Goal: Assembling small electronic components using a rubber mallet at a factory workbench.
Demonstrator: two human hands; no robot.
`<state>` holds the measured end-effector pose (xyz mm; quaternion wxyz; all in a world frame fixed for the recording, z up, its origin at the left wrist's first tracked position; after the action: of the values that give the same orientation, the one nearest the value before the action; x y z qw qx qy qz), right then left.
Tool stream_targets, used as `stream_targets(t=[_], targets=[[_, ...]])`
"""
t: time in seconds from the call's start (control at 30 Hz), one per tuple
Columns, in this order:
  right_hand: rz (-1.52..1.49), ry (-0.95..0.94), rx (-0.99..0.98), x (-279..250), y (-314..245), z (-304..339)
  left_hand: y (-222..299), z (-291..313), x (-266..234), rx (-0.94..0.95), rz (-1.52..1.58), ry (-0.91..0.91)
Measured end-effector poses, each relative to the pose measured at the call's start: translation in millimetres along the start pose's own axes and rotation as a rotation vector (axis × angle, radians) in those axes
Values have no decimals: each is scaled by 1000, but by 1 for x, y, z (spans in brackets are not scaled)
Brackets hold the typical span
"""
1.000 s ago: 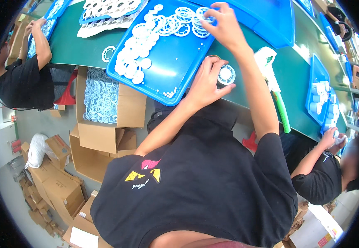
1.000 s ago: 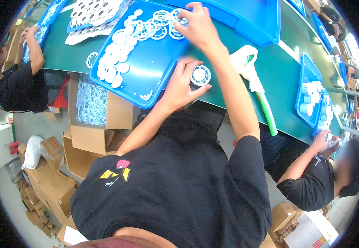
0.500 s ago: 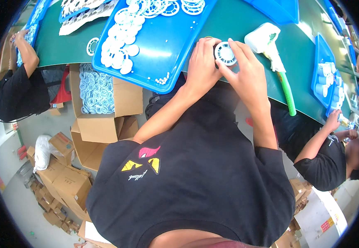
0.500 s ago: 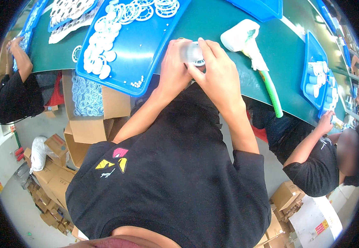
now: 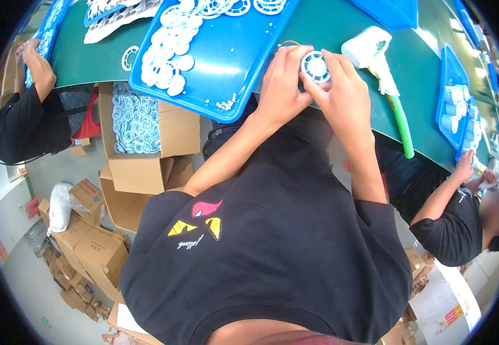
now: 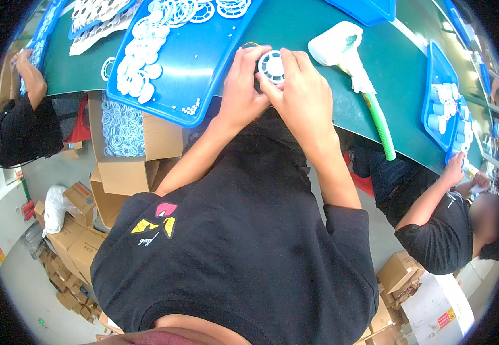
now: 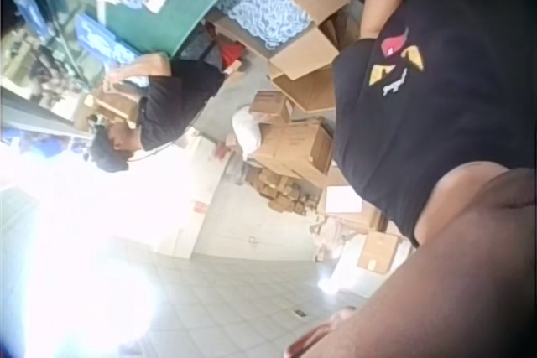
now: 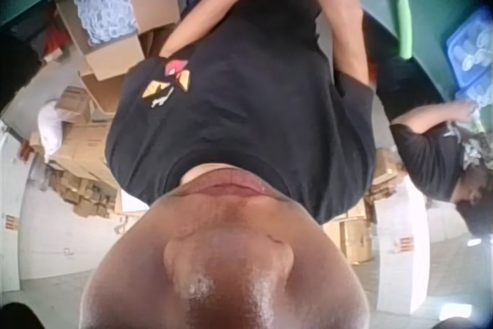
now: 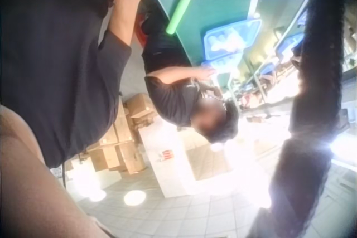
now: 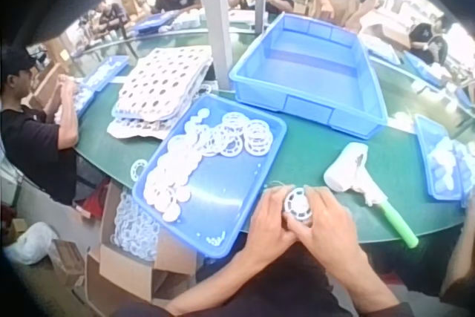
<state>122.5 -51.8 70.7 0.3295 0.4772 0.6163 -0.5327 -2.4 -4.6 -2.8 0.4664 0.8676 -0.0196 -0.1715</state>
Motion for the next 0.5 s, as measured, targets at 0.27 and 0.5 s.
stream_targets(t=[0.27,0.5], targets=[[397,261,159,5,122,17,10,0,3,-126,64,-17],[-163,260,330,-30,107,-11,0,-4,5,-127,204,-193]])
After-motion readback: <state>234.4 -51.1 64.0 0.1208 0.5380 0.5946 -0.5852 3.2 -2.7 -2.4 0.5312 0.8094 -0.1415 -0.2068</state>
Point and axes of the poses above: each hand's wrist, its own z-axis away from the middle knuckle, its own x-axis out of the palm, y = z × x, the point moved 1 cm from there along -z, towards the middle knuckle, and after that the axes turned 7 degrees about z, right-handed, at the moved point
